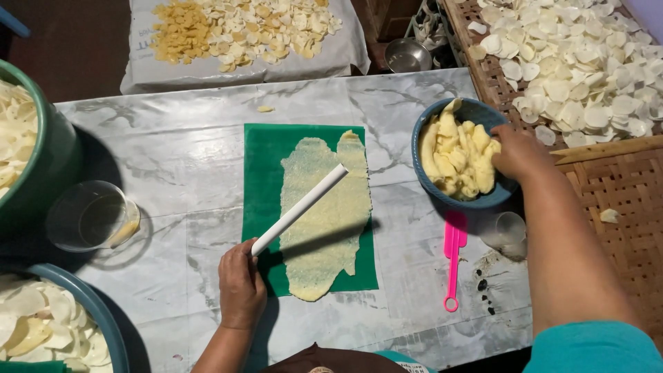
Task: Rolling out dough on a mat using a rolling pin to achieve a thin, even layer.
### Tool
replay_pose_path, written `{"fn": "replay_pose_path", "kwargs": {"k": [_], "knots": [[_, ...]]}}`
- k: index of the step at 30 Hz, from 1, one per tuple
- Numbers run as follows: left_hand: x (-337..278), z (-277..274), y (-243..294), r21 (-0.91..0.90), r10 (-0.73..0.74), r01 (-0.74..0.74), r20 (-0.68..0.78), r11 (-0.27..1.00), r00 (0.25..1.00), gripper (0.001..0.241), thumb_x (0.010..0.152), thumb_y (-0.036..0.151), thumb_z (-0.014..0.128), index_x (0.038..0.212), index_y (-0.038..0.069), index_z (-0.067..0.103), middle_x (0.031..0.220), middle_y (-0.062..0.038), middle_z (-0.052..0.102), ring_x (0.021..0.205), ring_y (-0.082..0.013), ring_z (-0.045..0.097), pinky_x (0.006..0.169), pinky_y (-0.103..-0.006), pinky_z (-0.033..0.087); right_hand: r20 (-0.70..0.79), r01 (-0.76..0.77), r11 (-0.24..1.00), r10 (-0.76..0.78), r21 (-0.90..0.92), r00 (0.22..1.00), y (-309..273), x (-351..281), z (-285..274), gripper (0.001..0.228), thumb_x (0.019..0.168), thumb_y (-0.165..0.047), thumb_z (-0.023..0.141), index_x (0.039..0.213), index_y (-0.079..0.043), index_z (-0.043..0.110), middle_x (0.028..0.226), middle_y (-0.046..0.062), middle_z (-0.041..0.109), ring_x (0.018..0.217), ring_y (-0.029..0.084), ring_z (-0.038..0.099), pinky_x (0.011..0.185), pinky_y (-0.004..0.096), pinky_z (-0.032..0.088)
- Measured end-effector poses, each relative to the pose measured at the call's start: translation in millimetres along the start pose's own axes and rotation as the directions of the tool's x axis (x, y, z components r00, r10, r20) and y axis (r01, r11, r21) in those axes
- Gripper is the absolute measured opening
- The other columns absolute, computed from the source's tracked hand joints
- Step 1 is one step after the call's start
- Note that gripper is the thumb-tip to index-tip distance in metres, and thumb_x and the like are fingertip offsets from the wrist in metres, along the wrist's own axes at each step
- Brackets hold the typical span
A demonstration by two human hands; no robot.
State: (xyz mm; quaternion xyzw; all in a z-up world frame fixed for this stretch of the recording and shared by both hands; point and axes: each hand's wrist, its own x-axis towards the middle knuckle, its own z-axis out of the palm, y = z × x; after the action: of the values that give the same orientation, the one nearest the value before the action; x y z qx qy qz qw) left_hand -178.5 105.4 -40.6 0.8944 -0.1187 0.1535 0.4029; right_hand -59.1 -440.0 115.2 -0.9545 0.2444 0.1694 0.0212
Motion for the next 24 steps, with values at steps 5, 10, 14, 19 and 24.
{"fn": "replay_pose_path", "kwargs": {"k": [5,10,14,19,24], "knots": [[0.9,-0.6,1.5,0.015,0.009,-0.009,0.001,1.000,1.000,0.042,0.095,-0.003,0.047,0.133,0.009,0.056,0.123,-0.010,0.065,0.111,-0.0314,0.059,0.102,-0.0451,0.045,0.018,0.037,0.968,-0.034,-0.250,0.999,14.3,21.2,14.3,0.055,0.087,-0.024,0.062,0.142,-0.020,0.059,0.145,0.015,0.058,0.135,0.038,0.050,0.108,0.056,0.038],[1.1,-0.8,1.6,0.016,0.005,-0.005,-0.008,1.000,1.000,0.042,0.094,-0.004,0.047,0.133,0.010,0.057,0.123,-0.010,0.065,0.109,-0.0317,0.059,0.100,-0.0449,0.045,0.074,0.099,0.906,-0.075,-0.412,0.994,18.8,9.0,10.3,0.055,0.093,-0.040,0.059,0.146,-0.027,0.053,0.160,0.013,0.041,0.146,0.037,0.039,0.111,0.061,0.041],[1.8,0.0,1.5,0.029,-0.013,0.013,0.004,0.999,1.000,0.040,0.096,-0.003,0.046,0.134,0.010,0.056,0.123,-0.010,0.064,0.109,-0.0314,0.058,0.101,-0.0449,0.044,0.102,-0.039,0.972,0.064,-0.230,0.993,-19.7,-61.8,-42.5,0.039,0.095,-0.020,0.064,0.134,-0.022,0.062,0.135,0.015,0.067,0.122,0.036,0.063,0.098,0.051,0.049],[1.7,-0.1,2.6,0.007,-0.001,0.001,-0.003,1.000,1.000,0.041,0.096,-0.004,0.047,0.134,0.008,0.056,0.123,-0.011,0.064,0.111,-0.0318,0.059,0.102,-0.0466,0.044,-0.043,-0.216,0.976,0.217,0.010,0.975,-29.2,-134.6,-82.6,0.034,0.101,-0.017,0.069,0.133,-0.006,0.065,0.104,0.023,0.075,0.085,0.039,0.069,0.067,0.050,0.050],[0.5,1.3,0.4,0.009,0.025,-0.024,-0.019,1.000,1.000,0.042,0.096,-0.005,0.047,0.135,0.007,0.056,0.122,-0.012,0.064,0.109,-0.0316,0.059,0.101,-0.0462,0.045,0.199,-0.199,0.887,0.124,0.417,0.972,-100.8,-204.1,-74.4,0.030,0.097,-0.023,0.069,0.126,-0.017,0.065,0.115,0.012,0.069,0.091,0.029,0.063,0.084,0.042,0.049]]}}
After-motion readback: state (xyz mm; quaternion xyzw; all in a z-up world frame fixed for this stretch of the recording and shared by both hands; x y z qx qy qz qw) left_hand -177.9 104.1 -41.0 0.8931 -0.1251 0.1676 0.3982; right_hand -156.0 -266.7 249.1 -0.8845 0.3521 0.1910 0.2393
